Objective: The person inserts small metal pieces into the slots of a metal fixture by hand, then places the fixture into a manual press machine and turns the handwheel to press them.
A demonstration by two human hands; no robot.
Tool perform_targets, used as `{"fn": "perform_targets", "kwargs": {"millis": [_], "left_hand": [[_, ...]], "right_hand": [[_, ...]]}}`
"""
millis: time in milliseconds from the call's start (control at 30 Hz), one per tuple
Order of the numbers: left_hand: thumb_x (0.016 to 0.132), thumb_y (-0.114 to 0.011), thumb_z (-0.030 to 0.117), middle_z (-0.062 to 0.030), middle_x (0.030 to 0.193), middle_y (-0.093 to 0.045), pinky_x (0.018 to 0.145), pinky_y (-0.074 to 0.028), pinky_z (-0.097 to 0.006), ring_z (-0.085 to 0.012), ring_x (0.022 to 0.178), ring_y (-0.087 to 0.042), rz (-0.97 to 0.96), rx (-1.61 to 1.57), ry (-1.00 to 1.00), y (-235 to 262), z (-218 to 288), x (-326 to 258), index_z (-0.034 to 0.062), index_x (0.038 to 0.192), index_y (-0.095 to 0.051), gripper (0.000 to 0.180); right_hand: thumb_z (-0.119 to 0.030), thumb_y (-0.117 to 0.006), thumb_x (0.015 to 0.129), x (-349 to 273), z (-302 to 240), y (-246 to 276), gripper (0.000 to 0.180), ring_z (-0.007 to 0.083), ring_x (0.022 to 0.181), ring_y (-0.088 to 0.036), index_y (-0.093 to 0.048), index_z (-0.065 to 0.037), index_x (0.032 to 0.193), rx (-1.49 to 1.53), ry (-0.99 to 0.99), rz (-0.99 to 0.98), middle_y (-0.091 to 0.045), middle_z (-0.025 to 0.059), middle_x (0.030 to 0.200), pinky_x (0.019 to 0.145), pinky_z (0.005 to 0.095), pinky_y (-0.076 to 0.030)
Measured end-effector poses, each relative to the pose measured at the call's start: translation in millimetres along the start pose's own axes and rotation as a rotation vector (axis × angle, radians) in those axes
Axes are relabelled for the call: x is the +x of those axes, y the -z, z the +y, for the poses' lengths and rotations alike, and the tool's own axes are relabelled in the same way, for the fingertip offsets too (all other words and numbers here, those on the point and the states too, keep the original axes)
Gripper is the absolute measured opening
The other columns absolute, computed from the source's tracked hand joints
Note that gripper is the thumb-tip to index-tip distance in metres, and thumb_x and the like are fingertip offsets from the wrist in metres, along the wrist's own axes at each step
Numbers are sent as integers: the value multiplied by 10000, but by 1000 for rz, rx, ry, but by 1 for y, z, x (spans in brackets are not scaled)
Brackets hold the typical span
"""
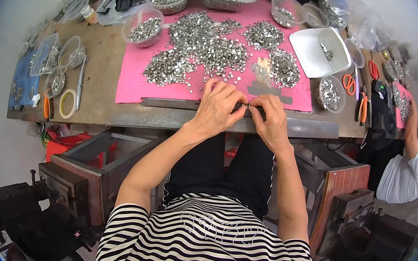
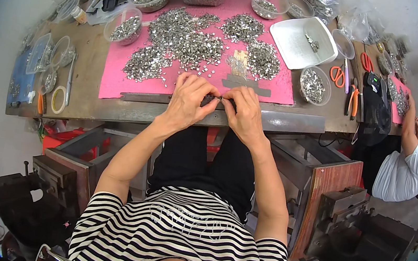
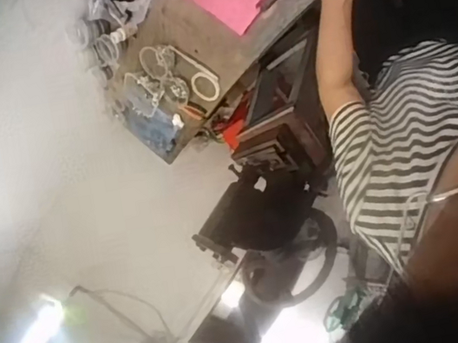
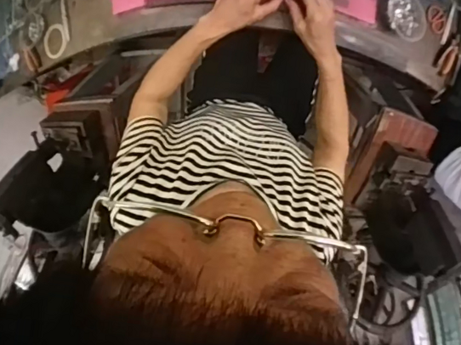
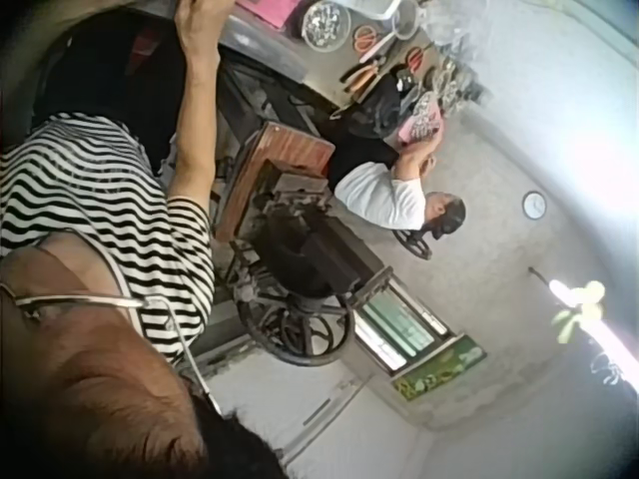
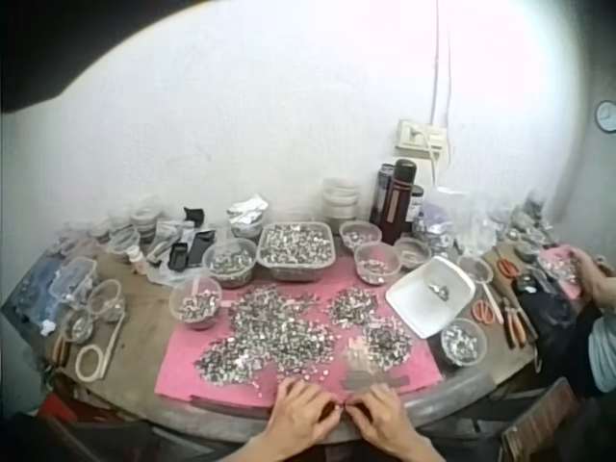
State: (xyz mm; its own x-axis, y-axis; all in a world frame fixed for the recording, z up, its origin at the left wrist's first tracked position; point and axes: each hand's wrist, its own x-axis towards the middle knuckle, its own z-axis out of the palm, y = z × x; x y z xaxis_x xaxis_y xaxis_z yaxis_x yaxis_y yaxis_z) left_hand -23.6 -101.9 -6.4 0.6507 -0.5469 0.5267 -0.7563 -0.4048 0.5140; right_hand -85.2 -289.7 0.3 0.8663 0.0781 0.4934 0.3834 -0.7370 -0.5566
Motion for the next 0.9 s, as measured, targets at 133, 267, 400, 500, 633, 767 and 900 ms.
{"fn": "perform_targets", "kwargs": {"millis": [133, 267, 400, 500, 633, 767, 900], "left_hand": [[821, -775, 132, -40, 878, -623, 996, -392, -442, -251, 895, -581, 26, -68, 10, 3, 0, 0, 91, 933, -696, 144], [831, -760, 115, -50, 908, -623, 1022, -391, -468, -264, 943, -578, -5, -96, 5, 1, -2, -3, 84, 965, -678, 161], [853, -748, 118, -50, 905, -618, 1024, -392, -490, -263, 936, -577, 38, -21, -29, -4, 0, -2, 89, 955, -675, 128], [859, -738, 123, -47, 909, -613, 1033, -386, -514, -263, 939, -579, 56, 15, -26, -7, 1, -1, 95, 950, -674, 115], [860, -732, 127, -46, 907, -607, 1042, -380, -531, -264, 939, -583, 66, 36, -8, -7, 7, 0, 100, 946, -674, 107], [861, -729, 130, -43, 905, -608, 1059, -366, -544, -264, 935, -588, 52, 78, 18, -5, 10, 1, 104, 949, -679, 104], [873, -729, 143, -36, 940, -647, 1083, -346, -550, -253, 974, -612, 32, -11, 94, 4, 11, -1, 110, 970, -693, 109]], "right_hand": [[13, -739, 846, 0, -1, 2, 149, 310, 907, -624, -669, -5, 977, 64, -32, 3, -683, 122, 967, 811, 395, -487], [1, -716, 876, -1, -2, 3, 104, 291, 907, -624, -682, -1, 974, 167, -137, 22, -697, 115, 973, 811, 380, -488], [-16, -702, 893, -2, 0, -2, 80, 279, 903, -615, -683, -1, 970, 160, -188, 38, -703, 105, 969, 823, 369, -481], [-23, -707, 890, -2, 0, -3, 84, 276, 908, -611, -683, -4, 968, 147, -183, 46, -703, 97, 967, 831, 369, -477], [-31, -714, 886, -3, -2, -5, 88, 271, 915, -608, -684, -8, 965, 141, -189, 56, -705, 88, 971, 834, 369, -474], [-34, -717, 885, -3, -2, -6, 86, 271, 910, -608, -686, -12, 961, 139, -191, 64, -705, 85, 968, 830, 368, -473], [-44, -732, 880, -4, -1, -10, 87, 270, 897, -610, -692, -20, 953, 137, -183, 93, -705, 81, 958, 822, 366, -472]]}}
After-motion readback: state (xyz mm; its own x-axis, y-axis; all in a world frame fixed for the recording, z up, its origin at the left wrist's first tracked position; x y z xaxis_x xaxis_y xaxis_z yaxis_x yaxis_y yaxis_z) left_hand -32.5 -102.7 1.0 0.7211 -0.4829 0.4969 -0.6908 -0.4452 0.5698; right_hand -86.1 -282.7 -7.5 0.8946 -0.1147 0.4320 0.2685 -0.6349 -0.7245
